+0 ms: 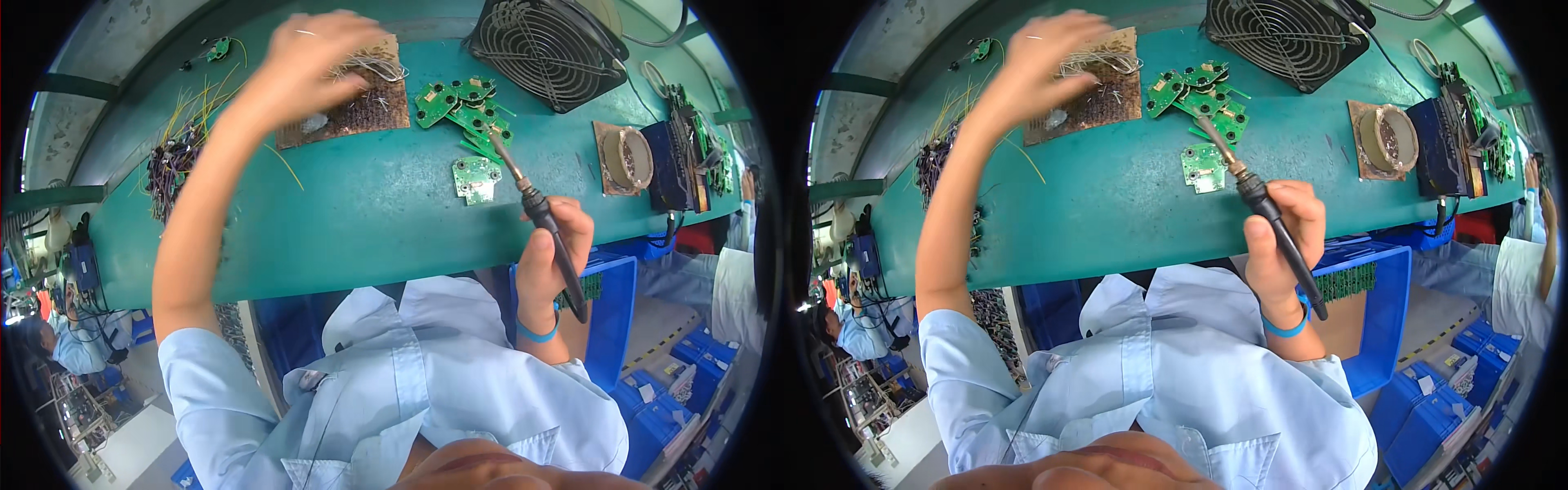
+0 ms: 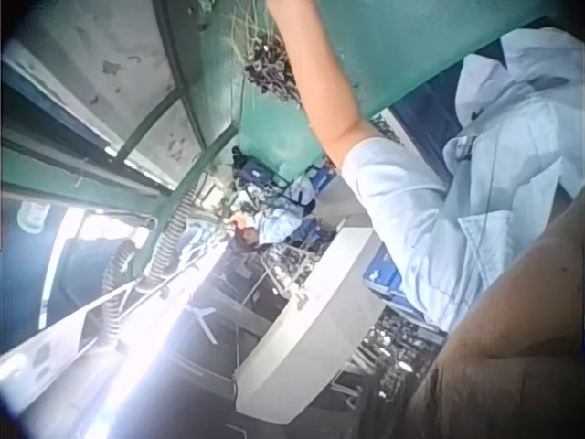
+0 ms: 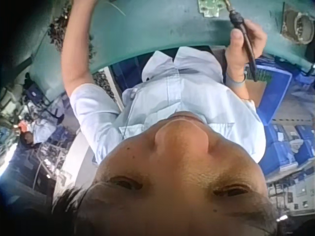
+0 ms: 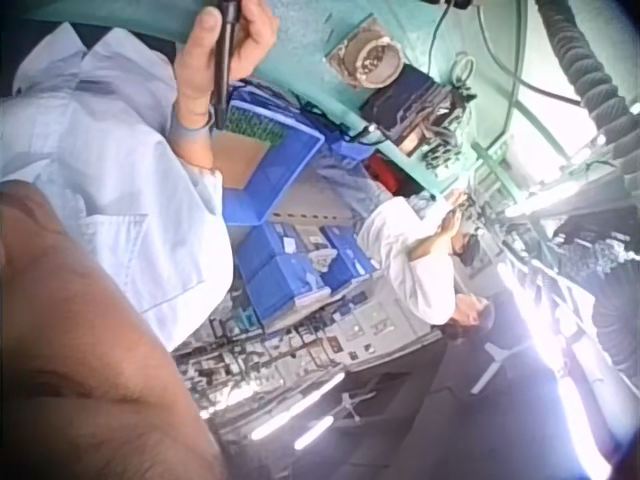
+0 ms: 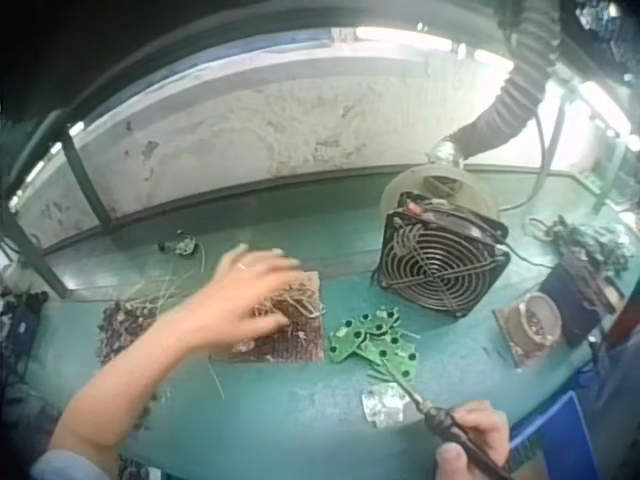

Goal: The person solders wires onto circuit boards using a soldering iron, working on multiple boards by hand before checking their fingers.

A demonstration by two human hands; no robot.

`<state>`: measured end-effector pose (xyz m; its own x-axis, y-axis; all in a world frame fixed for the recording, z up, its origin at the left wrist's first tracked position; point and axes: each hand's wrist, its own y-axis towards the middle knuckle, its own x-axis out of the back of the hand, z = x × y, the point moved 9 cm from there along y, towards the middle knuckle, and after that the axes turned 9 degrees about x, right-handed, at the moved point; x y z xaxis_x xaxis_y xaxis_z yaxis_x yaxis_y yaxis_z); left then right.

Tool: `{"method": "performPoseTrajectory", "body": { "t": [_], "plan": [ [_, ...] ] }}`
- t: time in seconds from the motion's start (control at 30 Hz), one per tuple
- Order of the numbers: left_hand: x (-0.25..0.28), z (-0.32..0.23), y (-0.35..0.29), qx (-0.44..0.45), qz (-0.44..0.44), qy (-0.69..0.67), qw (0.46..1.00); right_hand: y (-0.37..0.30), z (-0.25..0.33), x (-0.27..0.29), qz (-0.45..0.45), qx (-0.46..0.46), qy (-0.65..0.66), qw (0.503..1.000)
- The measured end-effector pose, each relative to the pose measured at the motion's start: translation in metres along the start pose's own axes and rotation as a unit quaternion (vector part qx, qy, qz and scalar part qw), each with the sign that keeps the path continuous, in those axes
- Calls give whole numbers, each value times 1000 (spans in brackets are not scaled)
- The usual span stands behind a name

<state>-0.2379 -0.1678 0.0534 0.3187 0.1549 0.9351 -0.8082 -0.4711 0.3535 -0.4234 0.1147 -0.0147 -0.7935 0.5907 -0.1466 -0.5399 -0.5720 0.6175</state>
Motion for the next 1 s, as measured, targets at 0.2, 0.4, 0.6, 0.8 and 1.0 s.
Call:
{"method": "performPoseTrajectory", "body": {
  "t": [0.2, 0.4, 0.6, 0.8, 1.0],
  "plan": [
    [-39, -64, 18, -78, 90, 39, 992, 5, -1, -3, -1, -3, -19, 1000],
    [-14, -68, 27, 6, 103, 35, 994, 1, -14, 18, -71, -51, -11, 996],
    [0, -65, -57, 179, 168, 89, 965, -1, -20, -5, -56, -85, -22, 995],
    [1, -65, -166, 305, -50, -92, 947, 2, -32, -28, 101, -34, -30, 994],
    [68, 27, -259, 401, -185, -35, 896, 5, -28, -49, 121, -16, -9, 992]
  ]
}}
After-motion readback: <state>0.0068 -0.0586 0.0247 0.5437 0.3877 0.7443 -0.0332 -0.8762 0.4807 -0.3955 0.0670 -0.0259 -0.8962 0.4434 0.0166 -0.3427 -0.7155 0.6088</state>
